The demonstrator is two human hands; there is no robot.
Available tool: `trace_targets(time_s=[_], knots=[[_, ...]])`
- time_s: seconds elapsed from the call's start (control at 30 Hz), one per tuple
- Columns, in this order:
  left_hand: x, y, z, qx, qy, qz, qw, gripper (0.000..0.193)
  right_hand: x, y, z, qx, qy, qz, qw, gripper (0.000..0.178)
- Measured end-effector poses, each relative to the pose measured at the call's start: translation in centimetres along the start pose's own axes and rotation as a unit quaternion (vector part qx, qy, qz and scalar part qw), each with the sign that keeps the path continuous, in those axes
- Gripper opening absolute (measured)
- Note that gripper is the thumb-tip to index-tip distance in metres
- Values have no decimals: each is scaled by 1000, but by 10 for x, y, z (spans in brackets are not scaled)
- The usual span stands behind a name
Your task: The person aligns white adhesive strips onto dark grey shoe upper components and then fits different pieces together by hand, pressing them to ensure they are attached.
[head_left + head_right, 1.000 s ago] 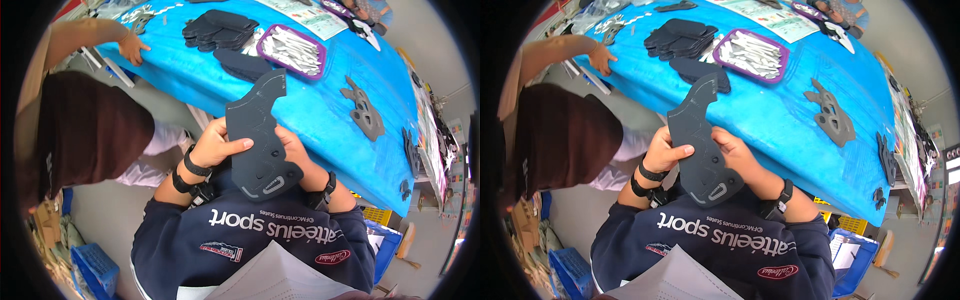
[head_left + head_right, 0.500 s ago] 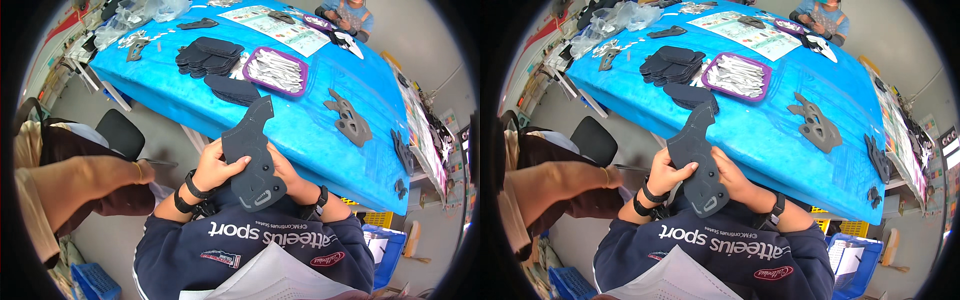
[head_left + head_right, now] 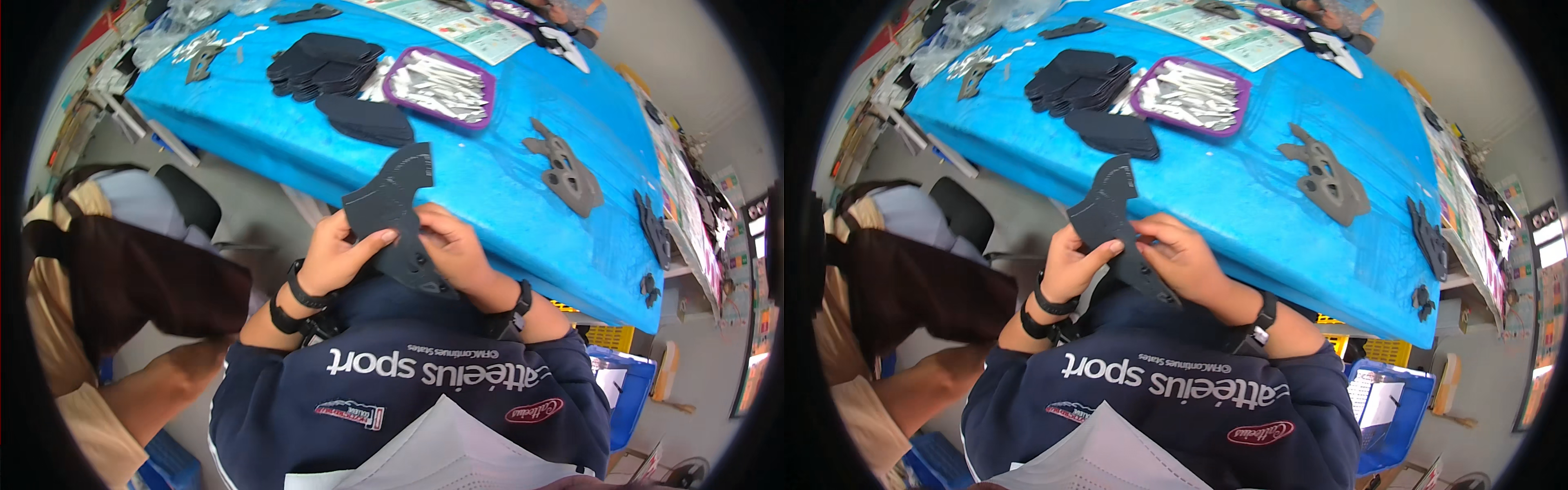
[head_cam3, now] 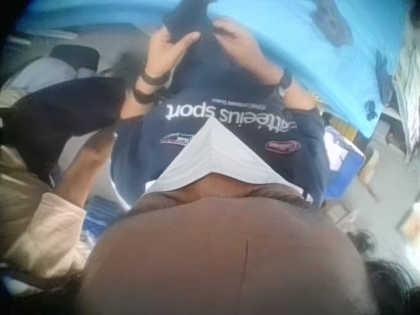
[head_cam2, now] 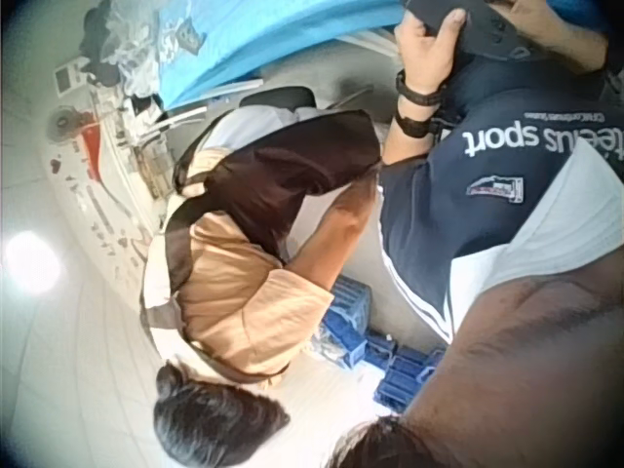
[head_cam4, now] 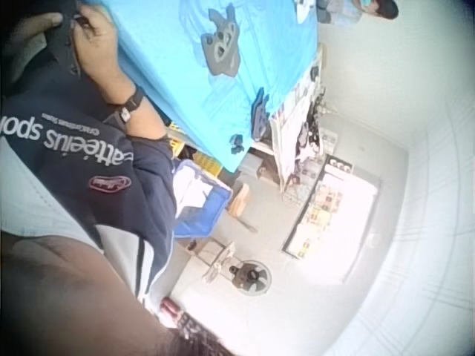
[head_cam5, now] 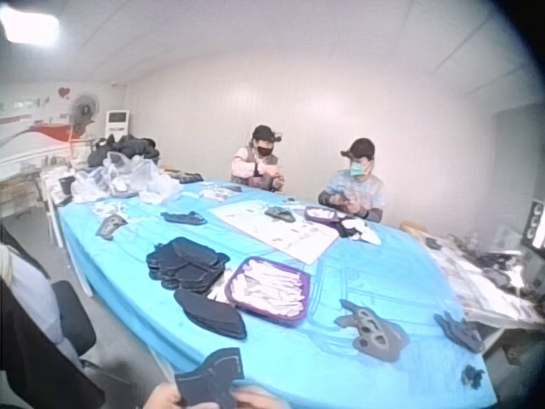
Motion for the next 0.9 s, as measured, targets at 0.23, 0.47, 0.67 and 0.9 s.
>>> trace_targets(time_s=[0.23,0.47,0.67,0.9], knots=[[-3,7,8,26,-27,10,999,14,0,-3,-8,-171,-113,-45,978,15],[2,6,8,76,-15,27,997,12,-1,-13,-4,-188,-129,-72,971,28],[-3,11,23,143,27,0,989,15,-2,-17,-4,-198,-122,-71,970,35],[1,-6,37,326,134,45,935,57,-6,-8,-10,-238,-197,-82,947,37]])
Point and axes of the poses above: each hand's wrist, its own x-axis away from the middle knuckle, its own y-axis out of the back of the hand, z = x × y, the point moved 2 cm from there along -x, towards the middle knuckle, and after that the axes turned 11 degrees about -z, right-handed, at the moved point
